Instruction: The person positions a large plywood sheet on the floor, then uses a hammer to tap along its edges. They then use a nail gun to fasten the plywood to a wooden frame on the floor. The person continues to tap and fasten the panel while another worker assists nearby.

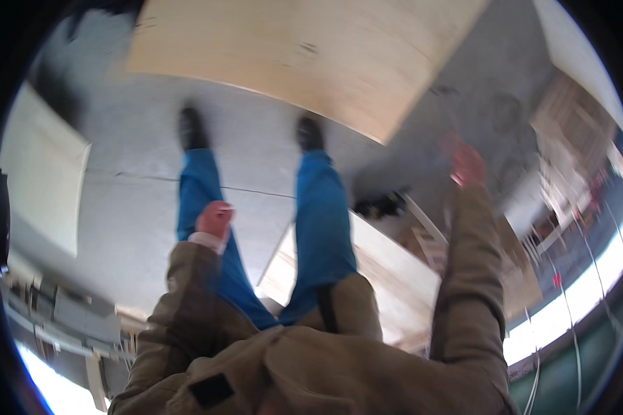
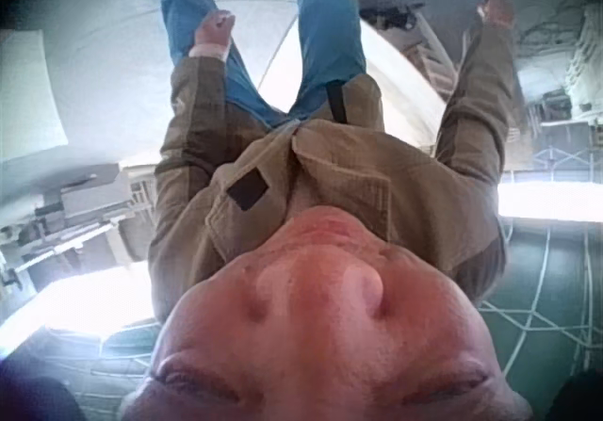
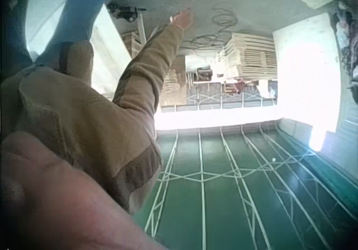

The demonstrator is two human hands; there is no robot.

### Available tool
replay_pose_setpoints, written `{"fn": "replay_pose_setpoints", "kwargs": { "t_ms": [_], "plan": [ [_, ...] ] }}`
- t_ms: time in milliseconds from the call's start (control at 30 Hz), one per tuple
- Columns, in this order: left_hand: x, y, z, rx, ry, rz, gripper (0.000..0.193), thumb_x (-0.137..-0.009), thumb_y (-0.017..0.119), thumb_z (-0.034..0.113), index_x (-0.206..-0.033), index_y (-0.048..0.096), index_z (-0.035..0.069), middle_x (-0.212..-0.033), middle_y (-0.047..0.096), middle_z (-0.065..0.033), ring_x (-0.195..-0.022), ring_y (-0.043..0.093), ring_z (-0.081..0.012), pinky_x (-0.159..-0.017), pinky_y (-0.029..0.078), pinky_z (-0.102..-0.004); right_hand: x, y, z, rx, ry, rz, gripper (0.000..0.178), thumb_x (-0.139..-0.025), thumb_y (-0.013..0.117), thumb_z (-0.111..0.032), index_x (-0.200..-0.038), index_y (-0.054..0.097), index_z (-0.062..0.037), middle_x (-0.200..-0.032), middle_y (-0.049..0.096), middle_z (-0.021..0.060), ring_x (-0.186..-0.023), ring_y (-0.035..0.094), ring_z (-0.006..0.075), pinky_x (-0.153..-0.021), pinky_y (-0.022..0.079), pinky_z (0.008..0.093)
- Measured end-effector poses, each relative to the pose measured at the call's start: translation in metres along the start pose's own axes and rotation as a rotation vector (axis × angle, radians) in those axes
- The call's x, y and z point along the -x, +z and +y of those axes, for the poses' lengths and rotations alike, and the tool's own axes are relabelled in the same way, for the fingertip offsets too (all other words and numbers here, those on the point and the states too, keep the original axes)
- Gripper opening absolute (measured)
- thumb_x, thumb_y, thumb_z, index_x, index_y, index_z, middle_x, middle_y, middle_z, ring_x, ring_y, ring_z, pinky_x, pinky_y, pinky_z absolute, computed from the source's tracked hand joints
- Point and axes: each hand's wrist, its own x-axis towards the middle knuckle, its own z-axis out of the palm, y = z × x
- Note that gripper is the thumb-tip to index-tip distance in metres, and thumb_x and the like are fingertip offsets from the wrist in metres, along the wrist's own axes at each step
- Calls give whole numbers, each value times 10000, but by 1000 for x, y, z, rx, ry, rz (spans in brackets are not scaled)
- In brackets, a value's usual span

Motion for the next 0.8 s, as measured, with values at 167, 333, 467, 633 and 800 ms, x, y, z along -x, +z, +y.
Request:
{"fn": "replay_pose_setpoints", "kwargs": {
  "t_ms": [167,333,467,633,800],
  "plan": [
    [11,-3,24,-12,-76,-75,187,-861,694,202,-969,687,50,-942,701,-150,-894,684,-304,-797,545,-358,-49,3,40,288,12,471,433,-910,530,-107,-1323,560,-235,-607,413,-47,-449,352,71,-371,261,246],
    [13,-2,37,-2,-125,-139,203,-873,682,201,-982,683,30,-953,702,-164,-896,687,-303,-800,544,-357,-61,8,94,471,296,297,470,-909,528,-94,-1354,552,-242,-623,395,-41,-490,374,85,-424,247,267],
    [12,-1,35,3,-143,-163,208,-872,682,199,-994,686,31,-963,705,-166,-888,690,-304,-799,545,-358,-65,12,92,506,313,321,473,-901,550,-98,-1351,557,-242,-663,414,-42,-520,373,87,-460,274,274],
    [12,-3,36,6,-114,-175,206,-871,677,199,-997,681,36,-980,697,-168,-901,682,-311,-804,541,-367,-50,28,59,314,106,530,473,-898,560,-103,-1356,552,-220,-678,417,-36,-533,366,85,-451,283,262],
    [9,-8,42,52,-71,-154,201,-868,673,197,-989,683,37,-977,700,-165,-900,684,-313,-802,542,-373,-21,77,7,179,-155,582,489,-899,569,-91,-1381,524,-160,-664,398,-27,-512,343,85,-424,294,262]
  ]
}}
